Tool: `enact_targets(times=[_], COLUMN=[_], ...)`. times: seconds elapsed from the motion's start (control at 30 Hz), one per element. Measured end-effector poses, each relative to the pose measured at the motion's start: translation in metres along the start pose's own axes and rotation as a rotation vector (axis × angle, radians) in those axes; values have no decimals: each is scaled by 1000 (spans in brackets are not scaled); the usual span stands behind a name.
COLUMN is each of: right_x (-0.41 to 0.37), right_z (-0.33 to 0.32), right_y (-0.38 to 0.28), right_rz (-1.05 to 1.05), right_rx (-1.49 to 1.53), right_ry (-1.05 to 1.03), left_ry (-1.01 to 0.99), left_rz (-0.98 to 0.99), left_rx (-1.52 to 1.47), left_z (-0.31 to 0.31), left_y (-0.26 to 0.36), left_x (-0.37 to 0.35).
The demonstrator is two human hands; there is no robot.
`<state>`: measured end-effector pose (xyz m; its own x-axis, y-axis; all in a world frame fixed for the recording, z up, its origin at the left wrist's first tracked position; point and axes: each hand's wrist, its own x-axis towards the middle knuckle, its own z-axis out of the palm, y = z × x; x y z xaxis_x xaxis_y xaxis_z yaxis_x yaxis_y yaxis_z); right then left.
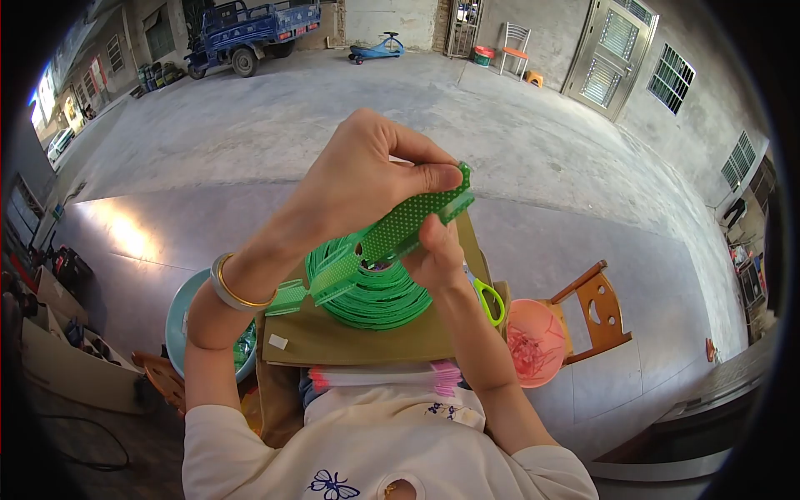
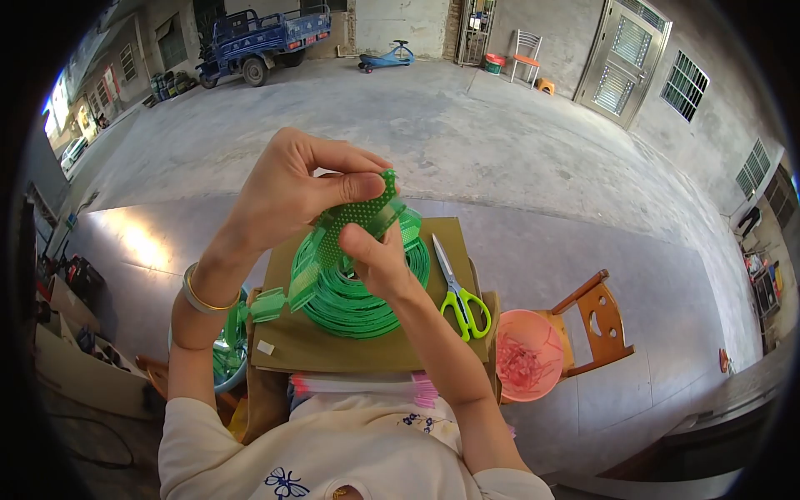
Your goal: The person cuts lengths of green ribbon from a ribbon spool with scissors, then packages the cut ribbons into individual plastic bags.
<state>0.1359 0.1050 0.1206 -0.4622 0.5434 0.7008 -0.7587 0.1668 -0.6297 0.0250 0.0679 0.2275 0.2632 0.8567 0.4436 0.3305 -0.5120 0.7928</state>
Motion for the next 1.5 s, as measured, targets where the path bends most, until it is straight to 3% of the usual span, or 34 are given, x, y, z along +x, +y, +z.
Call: enact_targets(times=[0.03, 0.13, 0.23, 0.27, 0.33, 0.4, 0.47, 0.7, 0.73, 0.9, 1.0, 1.07, 1.17, 1.2, 1.3, 1.5], right_x=[0, 4, 7, 8, 10, 8, -1, -19, -16, -8, 3, 7, 18, 17, 9, 8], right_z=[6, 22, 17, 15, -5, -23, -47, -99, -94, -72, -37, -19, 17, 24, 14, 10], right_y=[-1, 3, -13, -24, -49, -75, -92, -75, -67, -6, 15, 23, 8, 6, 14, 18], right_rz=[52, 166, 120, 60, -103, -203, -223, -212, -193, -32, 41, 31, 61, 73, 111, 222], right_rx=[39, 249, 428, 411, 588, 644, 539, 307, 262, 183, 112, 237, 416, 319, 424, 212], right_ry=[27, 38, 84, 200, 164, 170, 235, 547, 674, 708, 632, 498, 647, 608, 364, 284], left_ry=[9, -85, -328, -396, -540, -830, -835, -552, -479, -182, -160, -79, 11, 36, 93, -3], left_rz=[1, -320, -128, -183, -295, -380, -438, -555, -457, 114, 162, 84, -27, -63, -37, -267], left_rx=[27, 12, -562, -585, -630, -536, -451, -305, -248, -62, 12, 26, 35, 36, -89, -150], left_z=[0, -13, -24, -26, -29, -34, -38, -66, -68, -50, -27, -12, -5, -4, 0, -8], left_y=[2, 20, -28, -46, -79, -98, -93, -70, -63, -35, -22, -22, -24, -24, -44, -34], left_x=[1, 0, 0, -5, -19, -34, -47, -55, -54, -37, -15, 1, 15, 18, 23, 12])
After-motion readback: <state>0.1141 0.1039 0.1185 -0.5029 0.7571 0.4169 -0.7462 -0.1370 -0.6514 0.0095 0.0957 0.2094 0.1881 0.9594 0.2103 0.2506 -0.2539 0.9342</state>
